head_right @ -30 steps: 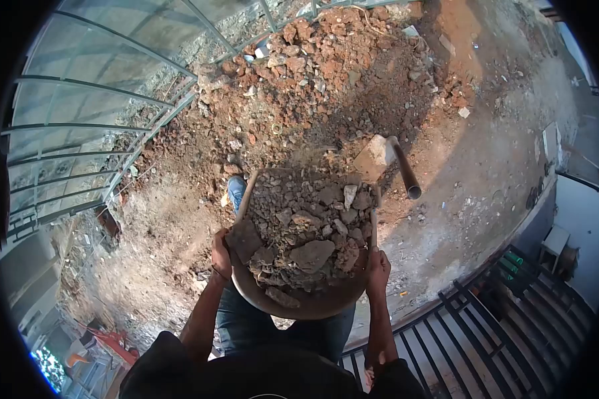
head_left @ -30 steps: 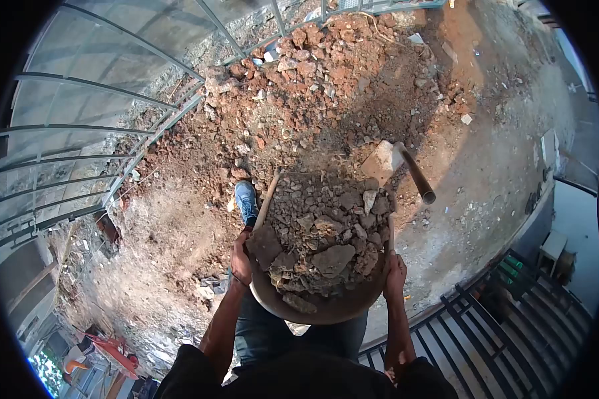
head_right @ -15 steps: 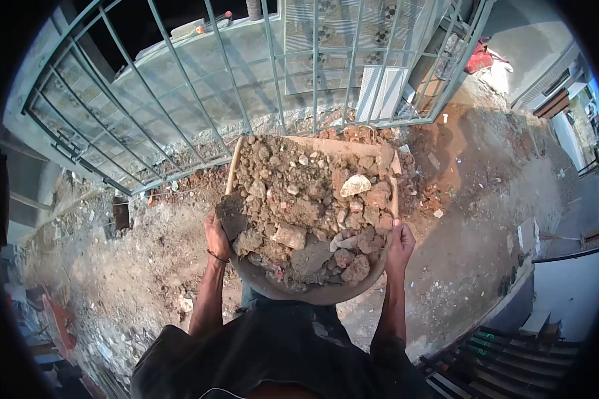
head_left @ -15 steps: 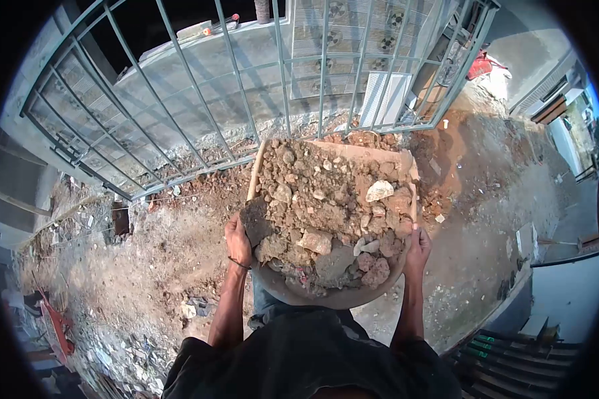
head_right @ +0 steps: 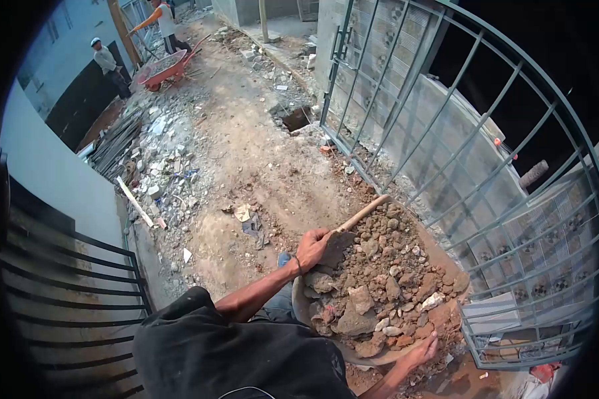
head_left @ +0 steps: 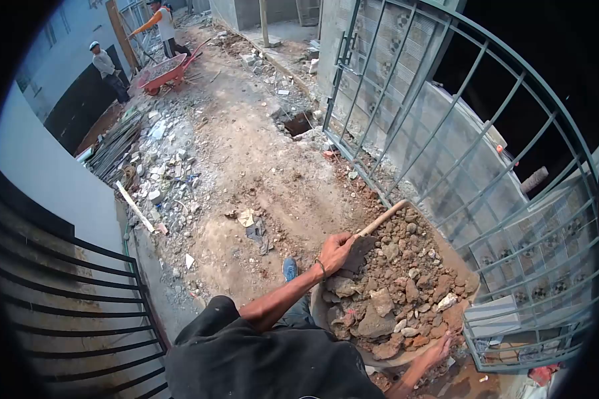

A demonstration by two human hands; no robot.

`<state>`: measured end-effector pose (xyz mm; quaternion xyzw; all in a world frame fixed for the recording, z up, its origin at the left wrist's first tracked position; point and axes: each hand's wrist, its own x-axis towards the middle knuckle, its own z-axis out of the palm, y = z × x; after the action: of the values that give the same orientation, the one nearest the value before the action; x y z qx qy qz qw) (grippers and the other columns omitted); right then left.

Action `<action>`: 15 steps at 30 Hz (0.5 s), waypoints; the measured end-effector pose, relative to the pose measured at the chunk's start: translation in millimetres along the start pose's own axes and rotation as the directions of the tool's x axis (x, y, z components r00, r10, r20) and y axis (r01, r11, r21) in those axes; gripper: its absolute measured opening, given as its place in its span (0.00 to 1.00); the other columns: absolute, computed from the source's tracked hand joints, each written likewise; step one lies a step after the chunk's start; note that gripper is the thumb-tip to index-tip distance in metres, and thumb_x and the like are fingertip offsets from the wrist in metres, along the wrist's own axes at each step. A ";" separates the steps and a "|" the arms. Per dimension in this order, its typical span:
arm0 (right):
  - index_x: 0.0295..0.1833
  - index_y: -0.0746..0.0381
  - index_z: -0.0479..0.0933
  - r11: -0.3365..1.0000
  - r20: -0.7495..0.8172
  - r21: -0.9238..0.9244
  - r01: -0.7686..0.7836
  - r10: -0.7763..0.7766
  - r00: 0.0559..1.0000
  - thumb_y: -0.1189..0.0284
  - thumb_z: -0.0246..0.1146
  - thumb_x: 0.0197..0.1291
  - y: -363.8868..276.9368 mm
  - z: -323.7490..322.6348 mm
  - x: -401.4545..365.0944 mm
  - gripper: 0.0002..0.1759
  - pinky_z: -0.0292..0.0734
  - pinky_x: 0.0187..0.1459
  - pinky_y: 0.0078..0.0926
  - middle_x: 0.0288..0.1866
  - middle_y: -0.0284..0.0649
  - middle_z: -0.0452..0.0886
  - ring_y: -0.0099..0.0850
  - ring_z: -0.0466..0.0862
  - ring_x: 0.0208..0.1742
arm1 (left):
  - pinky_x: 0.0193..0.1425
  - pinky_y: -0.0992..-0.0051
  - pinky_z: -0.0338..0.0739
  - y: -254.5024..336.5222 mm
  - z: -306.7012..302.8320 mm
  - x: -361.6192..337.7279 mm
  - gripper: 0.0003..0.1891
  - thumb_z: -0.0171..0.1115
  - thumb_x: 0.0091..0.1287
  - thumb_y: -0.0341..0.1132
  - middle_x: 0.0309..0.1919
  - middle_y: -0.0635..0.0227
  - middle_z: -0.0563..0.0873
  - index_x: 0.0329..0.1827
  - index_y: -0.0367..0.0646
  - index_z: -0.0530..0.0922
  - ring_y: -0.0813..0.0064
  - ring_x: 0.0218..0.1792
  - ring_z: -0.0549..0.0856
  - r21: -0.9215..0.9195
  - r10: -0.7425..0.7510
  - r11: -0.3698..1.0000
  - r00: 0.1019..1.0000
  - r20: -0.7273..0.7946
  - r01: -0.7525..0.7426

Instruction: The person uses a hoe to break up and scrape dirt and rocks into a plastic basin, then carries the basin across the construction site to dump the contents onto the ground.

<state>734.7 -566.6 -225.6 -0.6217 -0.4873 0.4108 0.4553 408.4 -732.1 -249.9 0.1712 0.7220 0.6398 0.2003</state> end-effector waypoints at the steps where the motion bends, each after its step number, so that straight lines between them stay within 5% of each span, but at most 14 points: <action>1: 0.51 0.70 0.75 1.000 0.053 0.018 0.012 -0.013 0.999 0.58 0.55 0.64 1.1 25.0 3.3 0.24 0.66 0.51 0.30 0.47 0.43 0.78 0.30 0.74 0.47 | 0.21 0.76 0.56 2.7 -15.4 10.4 0.21 0.53 0.67 0.44 0.15 0.78 0.62 0.21 0.37 0.68 0.86 0.20 0.60 -0.034 -0.018 0.999 1.000 -0.008 0.017; 3: 0.55 0.70 0.73 0.988 -0.034 -0.131 0.080 -0.085 0.996 0.57 0.54 0.64 5.7 75.6 13.1 0.26 0.65 0.54 0.36 0.56 0.49 0.74 0.38 0.73 0.53 | 0.22 0.78 0.55 -1.7 -44.2 37.7 0.20 0.51 0.68 0.45 0.17 0.81 0.63 0.23 0.37 0.68 0.88 0.21 0.60 -0.028 -0.016 0.999 0.999 -0.042 0.015; 6: 0.58 0.70 0.70 0.988 0.162 -0.135 0.080 -0.058 0.985 0.56 0.52 0.64 12.7 151.9 26.9 0.28 0.64 0.58 0.37 0.59 0.52 0.72 0.42 0.71 0.58 | 0.22 0.78 0.55 -0.7 -86.3 88.6 0.21 0.52 0.68 0.45 0.16 0.81 0.61 0.22 0.37 0.67 0.88 0.21 0.59 -0.002 0.015 1.000 0.985 -0.171 -0.015; 7: 0.58 0.71 0.70 0.878 0.234 -0.392 0.274 -0.193 0.953 0.57 0.52 0.65 12.8 175.4 27.1 0.28 0.62 0.60 0.36 0.59 0.51 0.72 0.40 0.70 0.59 | 0.21 0.79 0.55 -6.4 -107.0 106.1 0.21 0.52 0.68 0.44 0.16 0.81 0.60 0.21 0.37 0.66 0.88 0.21 0.59 0.057 0.050 0.998 0.978 -0.205 -0.039; 8: 0.58 0.71 0.70 0.877 0.249 -0.389 0.282 -0.195 0.949 0.57 0.52 0.65 6.3 203.3 12.6 0.28 0.62 0.60 0.36 0.59 0.51 0.72 0.40 0.70 0.59 | 0.21 0.79 0.55 -14.9 -126.0 120.2 0.21 0.52 0.68 0.44 0.16 0.81 0.60 0.21 0.37 0.66 0.88 0.21 0.59 0.057 0.049 0.998 0.974 -0.220 -0.037; 10: 0.58 0.71 0.70 0.999 0.254 -0.038 0.034 -0.023 0.967 0.57 0.53 0.65 -8.9 263.2 -13.6 0.28 0.62 0.59 0.35 0.59 0.50 0.72 0.39 0.70 0.59 | 0.21 0.80 0.55 -24.3 -157.5 148.4 0.20 0.53 0.68 0.43 0.16 0.81 0.61 0.21 0.37 0.67 0.89 0.21 0.60 0.008 0.013 1.000 0.967 -0.256 -0.011; 14: 0.57 0.71 0.70 0.999 0.465 0.031 0.044 -0.054 0.884 0.58 0.53 0.65 -36.6 357.0 -15.2 0.27 0.63 0.56 0.30 0.57 0.48 0.72 0.36 0.72 0.54 | 0.23 0.76 0.60 -15.8 -207.4 196.4 0.20 0.54 0.66 0.43 0.14 0.73 0.64 0.23 0.34 0.71 0.84 0.20 0.63 -0.052 -0.060 0.998 0.915 -0.399 0.043; 15: 0.56 0.72 0.72 0.996 0.408 0.008 0.092 -0.087 0.909 0.59 0.53 0.65 -6.4 385.6 7.6 0.26 0.64 0.54 0.28 0.54 0.48 0.74 0.35 0.73 0.51 | 0.23 0.76 0.60 -28.2 -217.0 212.1 0.19 0.54 0.66 0.42 0.14 0.73 0.65 0.23 0.34 0.71 0.84 0.21 0.63 -0.042 -0.044 0.999 0.892 -0.450 0.028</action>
<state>366.6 -494.6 -315.5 -0.5020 -0.6017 0.5073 0.3586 115.7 -814.3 -270.8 0.0014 0.7408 0.6704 0.0423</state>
